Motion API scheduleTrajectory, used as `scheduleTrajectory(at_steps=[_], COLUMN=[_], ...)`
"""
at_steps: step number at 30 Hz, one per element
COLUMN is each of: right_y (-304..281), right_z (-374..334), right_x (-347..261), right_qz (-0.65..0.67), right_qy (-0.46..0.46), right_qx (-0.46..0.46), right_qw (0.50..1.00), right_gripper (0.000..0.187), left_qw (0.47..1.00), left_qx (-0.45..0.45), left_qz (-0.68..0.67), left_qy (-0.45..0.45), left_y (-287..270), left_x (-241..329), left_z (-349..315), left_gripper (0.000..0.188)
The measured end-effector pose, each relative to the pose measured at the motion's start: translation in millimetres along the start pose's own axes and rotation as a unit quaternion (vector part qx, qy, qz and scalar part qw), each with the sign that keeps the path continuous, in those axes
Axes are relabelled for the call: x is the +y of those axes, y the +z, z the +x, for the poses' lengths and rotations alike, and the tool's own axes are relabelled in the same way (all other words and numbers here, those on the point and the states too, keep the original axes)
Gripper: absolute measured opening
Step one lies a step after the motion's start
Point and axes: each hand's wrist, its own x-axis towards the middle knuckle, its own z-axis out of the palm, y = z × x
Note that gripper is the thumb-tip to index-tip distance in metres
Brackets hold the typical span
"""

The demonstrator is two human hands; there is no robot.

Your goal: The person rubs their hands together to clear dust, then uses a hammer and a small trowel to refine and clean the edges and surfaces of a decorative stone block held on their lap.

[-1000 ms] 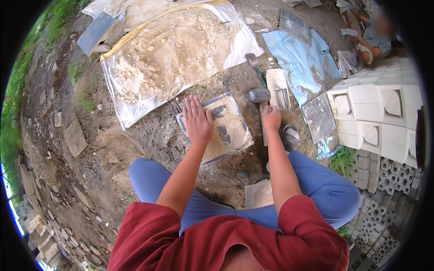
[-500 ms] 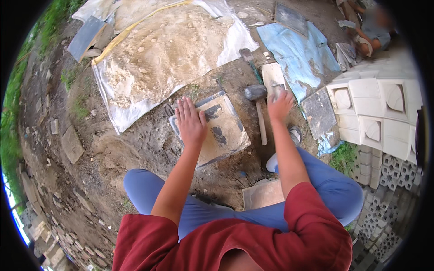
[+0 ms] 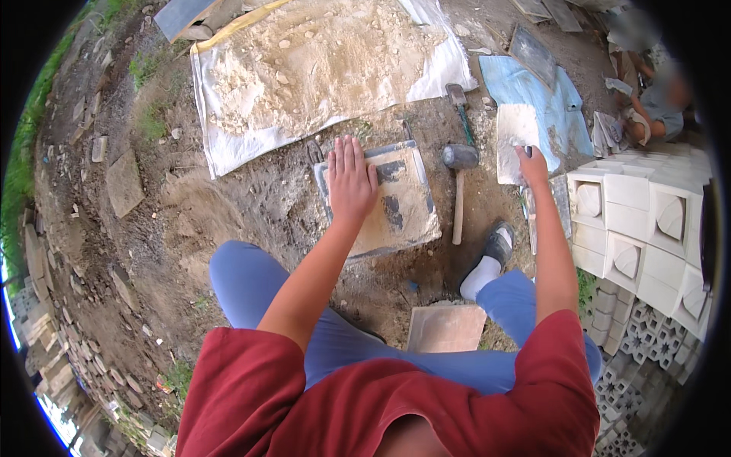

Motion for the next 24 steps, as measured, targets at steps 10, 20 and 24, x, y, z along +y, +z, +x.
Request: scheduleTrajectory(at_steps=[10,20,24], right_y=[-37.6,26.7,47.6], right_z=[-189.1,-344.8,-353.7], right_x=[-79.9,-130.6,-121.7], right_qz=[0.014,0.423,0.395], right_qy=[-0.067,0.373,0.302], right_qx=[-0.068,-0.119,0.016], right_qw=[0.995,0.817,0.867], right_gripper=[0.055,0.035,0.036], left_qw=[0.997,0.998,0.998], left_qx=[0.039,0.042,0.041], left_qz=[0.019,-0.027,-0.007], left_qy=[0.056,0.046,0.05], left_y=[4.5,1.4,2.0], left_x=[-51.6,-63.8,-71.5], left_z=[11.8,9.3,10.0], left_gripper=[0.062,0.063,0.063])
